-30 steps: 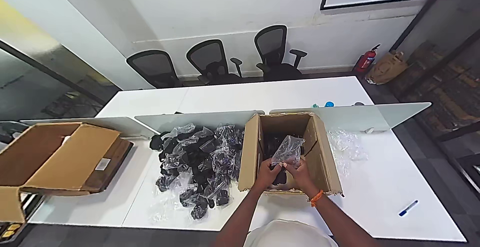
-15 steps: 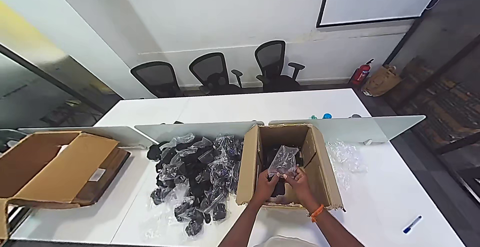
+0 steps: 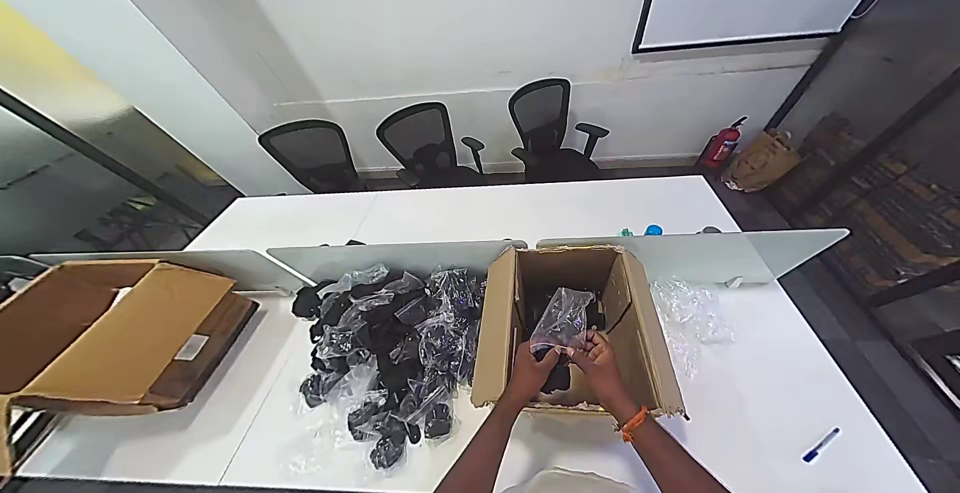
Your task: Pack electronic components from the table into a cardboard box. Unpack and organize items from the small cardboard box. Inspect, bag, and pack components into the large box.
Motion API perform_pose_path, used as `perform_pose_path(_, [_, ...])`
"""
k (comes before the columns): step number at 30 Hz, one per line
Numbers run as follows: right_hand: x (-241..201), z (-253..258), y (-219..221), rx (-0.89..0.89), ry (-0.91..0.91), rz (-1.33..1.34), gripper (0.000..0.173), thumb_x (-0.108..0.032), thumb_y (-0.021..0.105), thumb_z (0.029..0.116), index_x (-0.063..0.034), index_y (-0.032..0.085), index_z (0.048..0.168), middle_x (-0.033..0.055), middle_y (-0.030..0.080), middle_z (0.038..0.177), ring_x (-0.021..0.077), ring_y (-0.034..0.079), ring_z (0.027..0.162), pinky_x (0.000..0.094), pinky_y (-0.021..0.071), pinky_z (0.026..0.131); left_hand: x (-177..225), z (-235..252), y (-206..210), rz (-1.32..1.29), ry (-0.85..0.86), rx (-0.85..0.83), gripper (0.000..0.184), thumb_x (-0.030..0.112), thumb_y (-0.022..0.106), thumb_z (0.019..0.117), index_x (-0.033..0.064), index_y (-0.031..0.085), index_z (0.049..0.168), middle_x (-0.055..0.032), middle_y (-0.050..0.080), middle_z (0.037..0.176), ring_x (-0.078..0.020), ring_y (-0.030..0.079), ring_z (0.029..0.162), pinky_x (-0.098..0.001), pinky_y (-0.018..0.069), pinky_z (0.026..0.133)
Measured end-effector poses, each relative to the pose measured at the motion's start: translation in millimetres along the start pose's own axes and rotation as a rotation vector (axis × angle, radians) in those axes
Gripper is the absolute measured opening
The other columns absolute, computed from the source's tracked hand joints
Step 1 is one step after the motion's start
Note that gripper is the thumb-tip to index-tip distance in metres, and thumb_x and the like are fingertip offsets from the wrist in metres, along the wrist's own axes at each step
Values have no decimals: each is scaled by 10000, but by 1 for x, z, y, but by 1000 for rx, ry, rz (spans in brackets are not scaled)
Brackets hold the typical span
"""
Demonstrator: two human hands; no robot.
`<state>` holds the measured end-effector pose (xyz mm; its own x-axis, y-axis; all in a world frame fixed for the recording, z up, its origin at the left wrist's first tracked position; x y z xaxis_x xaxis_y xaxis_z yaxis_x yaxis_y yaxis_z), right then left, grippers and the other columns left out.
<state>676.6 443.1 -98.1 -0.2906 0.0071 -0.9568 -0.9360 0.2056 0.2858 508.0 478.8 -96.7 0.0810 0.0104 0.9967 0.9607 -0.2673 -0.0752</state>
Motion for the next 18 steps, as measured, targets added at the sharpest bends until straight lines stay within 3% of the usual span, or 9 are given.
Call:
perform_pose_path(5, [1, 1, 0, 1, -19, -19, 306, 61, 755, 823, 26, 569, 1064, 135, 706, 880, 216, 705, 779, 358, 615, 723, -1, 0, 2, 45, 38, -17, 227, 164, 756, 914, 30, 730, 1096, -51, 767, 1025, -93, 726, 983, -318, 592, 956])
perform_pose_path(11, [2, 1, -3, 7, -5, -24, 325, 32, 725, 866, 38, 568, 1150, 156, 705, 960, 240, 710, 843, 379, 622, 758, -1, -1, -1, -16, 2, 44, 281, 146, 762, 914, -5, 691, 1141, -71, 764, 1037, -109, 731, 984, -322, 597, 953])
perform_pose_path(18, [7, 2, -10, 90, -81, -147, 248, 92, 750, 791, 4, 593, 961, 85, 665, 775, 162, 654, 679, 306, 578, 649, -5, -1, 0, 1, 22, 12, 202, 161, 752, 926, 24, 737, 1074, -57, 772, 995, -110, 736, 946, -332, 604, 930])
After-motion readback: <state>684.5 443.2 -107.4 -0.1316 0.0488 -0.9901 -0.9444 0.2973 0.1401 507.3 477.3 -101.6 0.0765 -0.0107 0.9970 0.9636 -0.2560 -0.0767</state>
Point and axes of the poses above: each hand's wrist, its own z-axis towards the middle knuckle, its own y-axis out of the palm, x = y × z, the point moved 3 cm from there along z, towards the middle knuckle
